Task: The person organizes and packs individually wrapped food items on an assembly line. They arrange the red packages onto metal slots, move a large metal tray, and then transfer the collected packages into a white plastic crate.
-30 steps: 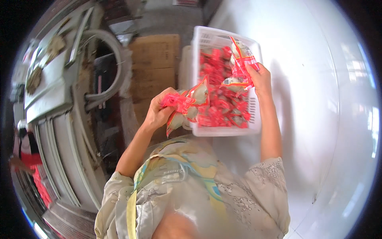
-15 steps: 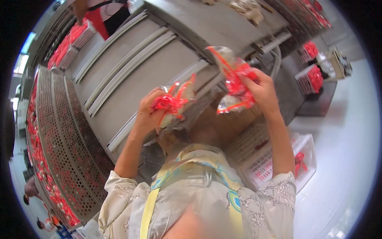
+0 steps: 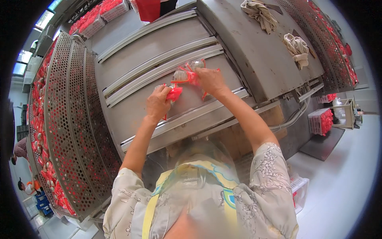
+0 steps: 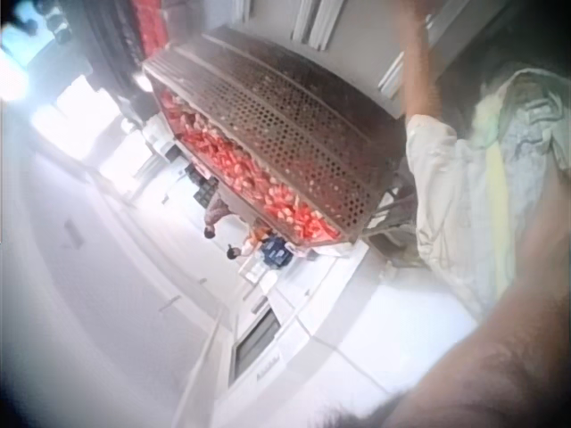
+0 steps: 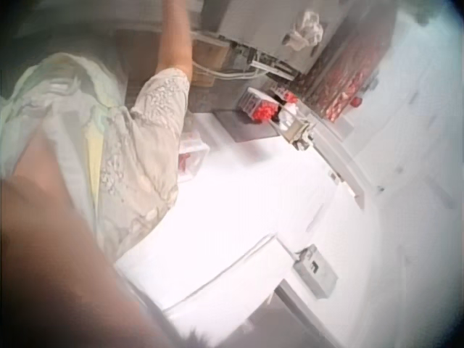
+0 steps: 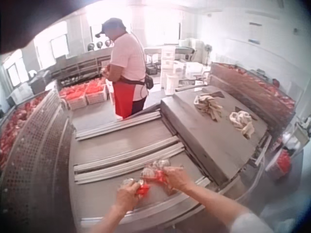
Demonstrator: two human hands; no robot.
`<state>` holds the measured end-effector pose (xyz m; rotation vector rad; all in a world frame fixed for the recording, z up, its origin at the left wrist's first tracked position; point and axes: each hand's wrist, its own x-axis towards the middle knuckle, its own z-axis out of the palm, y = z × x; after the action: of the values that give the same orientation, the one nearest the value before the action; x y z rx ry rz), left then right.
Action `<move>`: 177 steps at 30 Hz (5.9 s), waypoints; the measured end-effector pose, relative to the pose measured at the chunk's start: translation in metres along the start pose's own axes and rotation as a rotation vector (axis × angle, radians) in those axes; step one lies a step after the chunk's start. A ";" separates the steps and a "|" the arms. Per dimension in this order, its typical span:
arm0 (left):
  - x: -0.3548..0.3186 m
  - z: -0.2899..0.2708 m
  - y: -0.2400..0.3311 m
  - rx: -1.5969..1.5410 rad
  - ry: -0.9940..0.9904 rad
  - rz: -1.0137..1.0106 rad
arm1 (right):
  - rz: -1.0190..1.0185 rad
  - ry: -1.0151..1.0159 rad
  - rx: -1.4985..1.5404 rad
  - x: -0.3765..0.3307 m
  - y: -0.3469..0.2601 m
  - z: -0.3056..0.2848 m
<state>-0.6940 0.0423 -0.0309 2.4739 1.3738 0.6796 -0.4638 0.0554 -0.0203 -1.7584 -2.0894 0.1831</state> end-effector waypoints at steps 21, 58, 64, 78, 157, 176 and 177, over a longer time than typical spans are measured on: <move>-0.035 -0.013 -0.003 -0.451 0.297 -0.272 | 0.144 0.066 1.076 -0.050 0.057 -0.004; -0.099 -0.053 -0.158 -0.867 0.378 -0.752 | 0.225 -0.273 1.032 0.055 -0.223 0.147; -0.127 -0.066 -0.170 -0.752 0.497 -0.895 | 0.157 -0.465 0.528 0.065 -0.237 0.148; -0.102 -0.064 -0.218 -1.201 0.337 -1.239 | 0.487 -0.413 0.793 0.082 -0.232 0.192; -0.087 -0.010 -0.111 -1.341 0.512 -1.064 | 0.514 -0.431 0.785 0.054 -0.175 0.107; -0.043 -0.020 -0.097 -1.530 0.606 -1.187 | 0.637 -0.316 0.815 0.076 -0.144 0.156; -0.043 -0.023 -0.091 -1.253 0.570 -1.031 | 0.648 -0.336 0.877 0.075 -0.147 0.152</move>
<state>-0.7923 0.0542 -0.0608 0.5155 1.4099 1.3608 -0.6657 0.1223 -0.0908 -1.7730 -1.1759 1.4061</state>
